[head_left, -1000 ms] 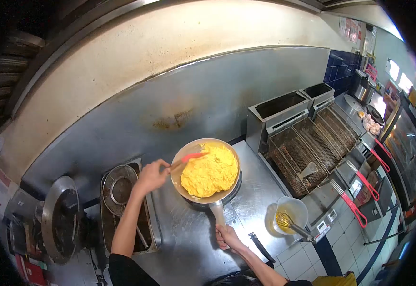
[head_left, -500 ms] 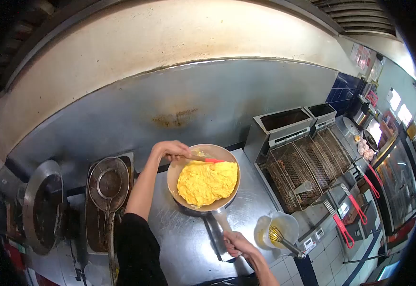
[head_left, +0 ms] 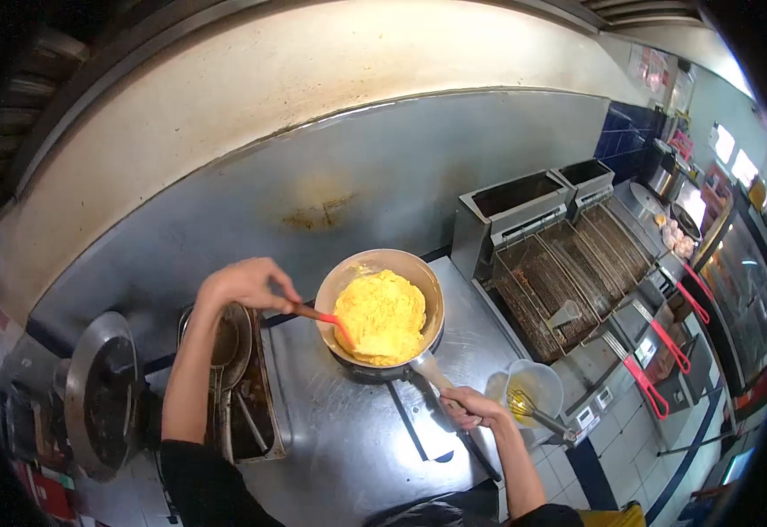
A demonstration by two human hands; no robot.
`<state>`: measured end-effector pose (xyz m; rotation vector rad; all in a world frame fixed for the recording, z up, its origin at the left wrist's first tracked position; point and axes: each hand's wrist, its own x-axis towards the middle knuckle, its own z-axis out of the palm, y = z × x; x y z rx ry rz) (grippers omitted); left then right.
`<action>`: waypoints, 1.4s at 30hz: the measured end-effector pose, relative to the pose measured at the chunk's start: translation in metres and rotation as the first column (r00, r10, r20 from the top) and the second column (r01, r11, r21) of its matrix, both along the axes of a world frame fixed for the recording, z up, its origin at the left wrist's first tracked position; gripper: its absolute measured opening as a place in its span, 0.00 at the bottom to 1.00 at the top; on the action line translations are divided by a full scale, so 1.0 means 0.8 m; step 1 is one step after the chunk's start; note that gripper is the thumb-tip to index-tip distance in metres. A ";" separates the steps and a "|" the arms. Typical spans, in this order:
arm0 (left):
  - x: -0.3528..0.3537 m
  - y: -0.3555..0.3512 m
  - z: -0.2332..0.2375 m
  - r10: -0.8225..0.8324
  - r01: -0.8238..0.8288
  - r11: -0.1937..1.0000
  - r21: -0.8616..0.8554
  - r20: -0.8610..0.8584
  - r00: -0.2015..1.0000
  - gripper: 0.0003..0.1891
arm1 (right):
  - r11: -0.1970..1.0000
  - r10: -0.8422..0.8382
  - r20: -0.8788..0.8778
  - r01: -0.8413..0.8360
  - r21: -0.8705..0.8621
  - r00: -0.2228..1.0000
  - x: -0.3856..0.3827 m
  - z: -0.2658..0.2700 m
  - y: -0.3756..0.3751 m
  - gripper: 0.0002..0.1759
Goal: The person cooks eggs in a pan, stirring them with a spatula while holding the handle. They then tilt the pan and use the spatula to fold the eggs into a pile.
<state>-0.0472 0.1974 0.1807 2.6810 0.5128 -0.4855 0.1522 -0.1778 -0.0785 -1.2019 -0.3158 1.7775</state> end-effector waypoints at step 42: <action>-0.001 -0.167 -0.181 0.316 -0.375 0.913 0.162 0.303 0.899 0.13 | 0.935 -0.317 -0.118 0.331 0.125 0.941 -0.132 -0.026 0.030 0.18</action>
